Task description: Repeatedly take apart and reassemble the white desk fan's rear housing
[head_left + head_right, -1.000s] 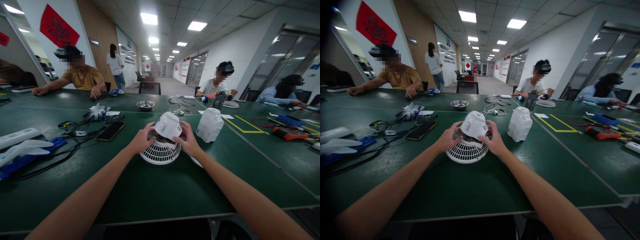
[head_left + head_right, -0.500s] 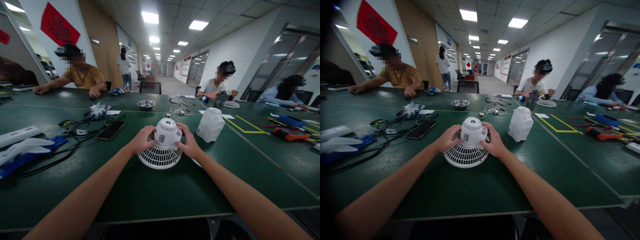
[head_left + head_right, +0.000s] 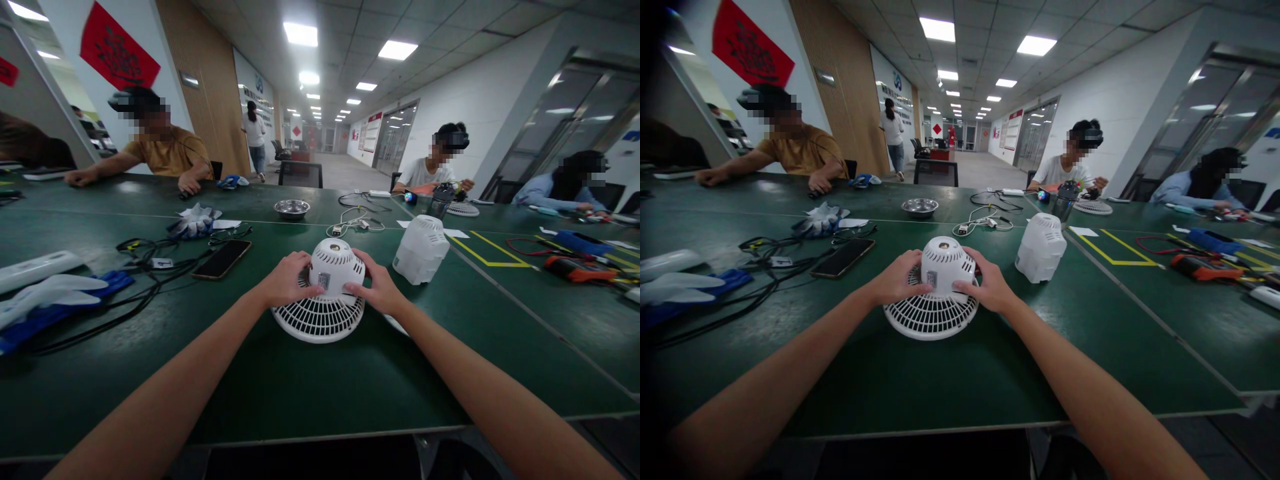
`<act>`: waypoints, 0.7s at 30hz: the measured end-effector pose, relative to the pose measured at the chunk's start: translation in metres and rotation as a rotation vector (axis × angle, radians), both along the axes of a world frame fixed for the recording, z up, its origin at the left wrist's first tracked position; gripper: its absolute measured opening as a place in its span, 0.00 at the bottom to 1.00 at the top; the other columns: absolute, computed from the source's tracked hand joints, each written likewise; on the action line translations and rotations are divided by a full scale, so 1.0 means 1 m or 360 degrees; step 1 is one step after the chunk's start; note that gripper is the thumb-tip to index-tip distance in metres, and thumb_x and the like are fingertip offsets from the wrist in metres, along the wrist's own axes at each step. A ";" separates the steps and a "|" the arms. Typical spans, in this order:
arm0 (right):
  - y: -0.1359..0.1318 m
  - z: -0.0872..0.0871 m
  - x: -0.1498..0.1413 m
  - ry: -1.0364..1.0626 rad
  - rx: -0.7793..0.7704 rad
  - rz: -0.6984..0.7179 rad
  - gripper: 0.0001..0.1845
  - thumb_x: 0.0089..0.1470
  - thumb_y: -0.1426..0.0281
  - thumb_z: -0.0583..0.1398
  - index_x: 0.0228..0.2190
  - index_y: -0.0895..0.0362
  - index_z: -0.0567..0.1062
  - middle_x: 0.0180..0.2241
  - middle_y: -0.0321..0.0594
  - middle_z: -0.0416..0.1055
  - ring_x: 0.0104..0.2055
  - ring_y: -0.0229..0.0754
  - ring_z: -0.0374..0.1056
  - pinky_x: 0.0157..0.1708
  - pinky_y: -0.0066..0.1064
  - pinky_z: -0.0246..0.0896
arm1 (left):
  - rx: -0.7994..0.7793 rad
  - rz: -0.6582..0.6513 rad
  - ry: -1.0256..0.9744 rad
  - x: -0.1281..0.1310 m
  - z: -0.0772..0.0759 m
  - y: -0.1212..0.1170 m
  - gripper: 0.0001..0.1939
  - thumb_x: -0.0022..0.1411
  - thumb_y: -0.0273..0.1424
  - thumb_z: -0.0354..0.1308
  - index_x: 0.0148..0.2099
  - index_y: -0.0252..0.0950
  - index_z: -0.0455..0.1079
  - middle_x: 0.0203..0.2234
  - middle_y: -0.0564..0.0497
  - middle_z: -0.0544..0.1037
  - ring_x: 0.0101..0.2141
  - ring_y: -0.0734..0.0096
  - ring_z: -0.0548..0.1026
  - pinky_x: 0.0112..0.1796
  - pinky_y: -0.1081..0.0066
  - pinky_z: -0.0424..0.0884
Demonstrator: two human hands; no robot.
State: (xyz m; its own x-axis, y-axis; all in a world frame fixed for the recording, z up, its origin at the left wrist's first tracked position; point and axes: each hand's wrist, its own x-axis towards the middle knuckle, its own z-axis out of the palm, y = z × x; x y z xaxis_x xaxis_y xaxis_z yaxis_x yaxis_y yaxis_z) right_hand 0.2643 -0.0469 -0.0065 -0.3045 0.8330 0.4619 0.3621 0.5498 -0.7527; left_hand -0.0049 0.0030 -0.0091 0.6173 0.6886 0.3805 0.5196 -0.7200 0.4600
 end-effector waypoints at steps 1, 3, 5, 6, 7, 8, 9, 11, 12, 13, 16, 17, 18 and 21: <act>-0.001 0.001 0.000 -0.0011 0.0002 0.0008 0.39 0.50 0.60 0.69 0.61 0.49 0.65 0.55 0.44 0.72 0.53 0.55 0.70 0.54 0.51 0.66 | -0.0013 -0.0003 -0.0008 0.000 0.000 0.000 0.31 0.56 0.51 0.63 0.56 0.37 0.72 0.50 0.41 0.74 0.47 0.51 0.70 0.48 0.54 0.66; -0.002 0.002 -0.001 -0.0022 0.0006 0.0001 0.38 0.49 0.60 0.69 0.60 0.49 0.67 0.53 0.43 0.73 0.52 0.54 0.71 0.54 0.51 0.66 | -0.0038 -0.0007 -0.0010 -0.001 0.000 0.000 0.31 0.56 0.51 0.63 0.56 0.38 0.72 0.50 0.41 0.74 0.47 0.51 0.70 0.48 0.54 0.66; -0.003 0.003 -0.002 -0.0039 0.0024 -0.0043 0.37 0.48 0.60 0.69 0.59 0.49 0.68 0.50 0.42 0.75 0.48 0.53 0.72 0.53 0.51 0.67 | -0.0043 -0.0009 0.0004 -0.001 0.000 0.001 0.31 0.57 0.51 0.63 0.56 0.38 0.72 0.50 0.41 0.74 0.48 0.51 0.70 0.49 0.54 0.66; -0.003 0.003 -0.003 -0.0052 0.0036 -0.0070 0.37 0.48 0.60 0.70 0.59 0.49 0.68 0.48 0.42 0.76 0.46 0.52 0.73 0.52 0.50 0.67 | -0.0040 -0.0005 0.0010 -0.001 0.000 0.001 0.31 0.57 0.51 0.62 0.56 0.38 0.72 0.50 0.41 0.74 0.48 0.50 0.70 0.49 0.54 0.66; -0.003 0.003 -0.003 -0.0065 0.0044 -0.0091 0.37 0.48 0.60 0.70 0.59 0.48 0.69 0.47 0.41 0.76 0.44 0.52 0.73 0.52 0.50 0.67 | -0.0039 0.0002 0.0014 -0.001 0.000 0.000 0.31 0.58 0.51 0.61 0.56 0.37 0.72 0.50 0.40 0.73 0.48 0.50 0.70 0.48 0.54 0.66; -0.003 0.003 -0.003 -0.0076 0.0049 -0.0103 0.37 0.48 0.60 0.70 0.58 0.48 0.69 0.46 0.41 0.77 0.43 0.51 0.73 0.52 0.50 0.67 | -0.0040 0.0008 0.0016 -0.001 0.000 0.000 0.31 0.58 0.52 0.61 0.56 0.37 0.72 0.50 0.40 0.73 0.47 0.50 0.70 0.48 0.54 0.66; -0.003 0.003 -0.003 -0.0082 0.0053 -0.0108 0.37 0.48 0.60 0.70 0.58 0.48 0.69 0.46 0.41 0.77 0.43 0.51 0.74 0.52 0.49 0.67 | -0.0039 0.0012 0.0016 -0.001 0.001 -0.001 0.30 0.59 0.52 0.60 0.56 0.37 0.72 0.50 0.40 0.73 0.47 0.51 0.70 0.47 0.55 0.66; -0.003 0.003 -0.002 -0.0104 0.0043 -0.0097 0.37 0.48 0.60 0.69 0.59 0.49 0.69 0.47 0.41 0.77 0.43 0.51 0.74 0.51 0.50 0.67 | -0.0031 0.0012 0.0016 -0.001 0.001 -0.002 0.29 0.61 0.52 0.57 0.55 0.37 0.72 0.50 0.40 0.73 0.48 0.51 0.70 0.47 0.55 0.66; -0.003 0.004 -0.002 -0.0115 0.0035 -0.0090 0.37 0.49 0.60 0.69 0.59 0.49 0.68 0.47 0.41 0.77 0.43 0.51 0.74 0.51 0.50 0.67 | -0.0022 0.0008 0.0021 -0.001 0.001 -0.002 0.29 0.62 0.52 0.56 0.55 0.37 0.72 0.50 0.40 0.73 0.48 0.51 0.69 0.48 0.54 0.66; -0.002 0.004 -0.002 -0.0122 0.0029 -0.0085 0.37 0.49 0.60 0.69 0.60 0.49 0.68 0.47 0.41 0.77 0.44 0.51 0.74 0.51 0.50 0.67 | -0.0010 0.0006 0.0029 -0.001 0.001 -0.002 0.28 0.62 0.52 0.55 0.55 0.37 0.72 0.50 0.40 0.72 0.48 0.51 0.69 0.48 0.54 0.66; -0.003 0.005 -0.003 -0.0110 0.0039 -0.0089 0.37 0.48 0.60 0.69 0.59 0.48 0.68 0.47 0.41 0.77 0.44 0.51 0.74 0.52 0.51 0.67 | -0.0003 0.0009 0.0048 -0.001 0.000 -0.001 0.29 0.61 0.53 0.56 0.54 0.37 0.72 0.50 0.40 0.72 0.48 0.50 0.69 0.49 0.53 0.65; -0.004 0.006 -0.003 -0.0104 0.0046 -0.0093 0.37 0.48 0.60 0.69 0.59 0.48 0.69 0.47 0.40 0.77 0.43 0.51 0.74 0.52 0.51 0.67 | -0.0010 0.0008 0.0045 -0.001 0.000 0.000 0.30 0.60 0.53 0.57 0.54 0.37 0.72 0.50 0.40 0.72 0.48 0.50 0.69 0.49 0.52 0.66; -0.004 0.006 -0.003 -0.0105 0.0048 -0.0092 0.37 0.48 0.60 0.69 0.59 0.48 0.69 0.47 0.40 0.77 0.43 0.51 0.74 0.52 0.51 0.67 | -0.0018 0.0004 0.0037 -0.001 0.000 0.000 0.30 0.59 0.53 0.58 0.54 0.37 0.73 0.50 0.40 0.73 0.47 0.50 0.69 0.48 0.52 0.66; -0.005 0.007 -0.003 -0.0118 0.0027 -0.0068 0.36 0.49 0.59 0.69 0.59 0.48 0.69 0.48 0.40 0.77 0.43 0.51 0.74 0.52 0.52 0.67 | -0.0008 -0.0008 -0.0003 0.000 0.000 0.000 0.29 0.59 0.52 0.59 0.52 0.37 0.73 0.48 0.41 0.73 0.46 0.51 0.69 0.48 0.52 0.66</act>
State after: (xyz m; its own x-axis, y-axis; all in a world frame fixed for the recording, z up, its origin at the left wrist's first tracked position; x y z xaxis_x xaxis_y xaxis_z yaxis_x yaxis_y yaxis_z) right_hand 0.2612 -0.0522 0.0006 -0.3027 0.8382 0.4536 0.4400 0.5450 -0.7137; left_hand -0.0054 0.0032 -0.0091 0.6201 0.6873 0.3783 0.5149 -0.7204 0.4647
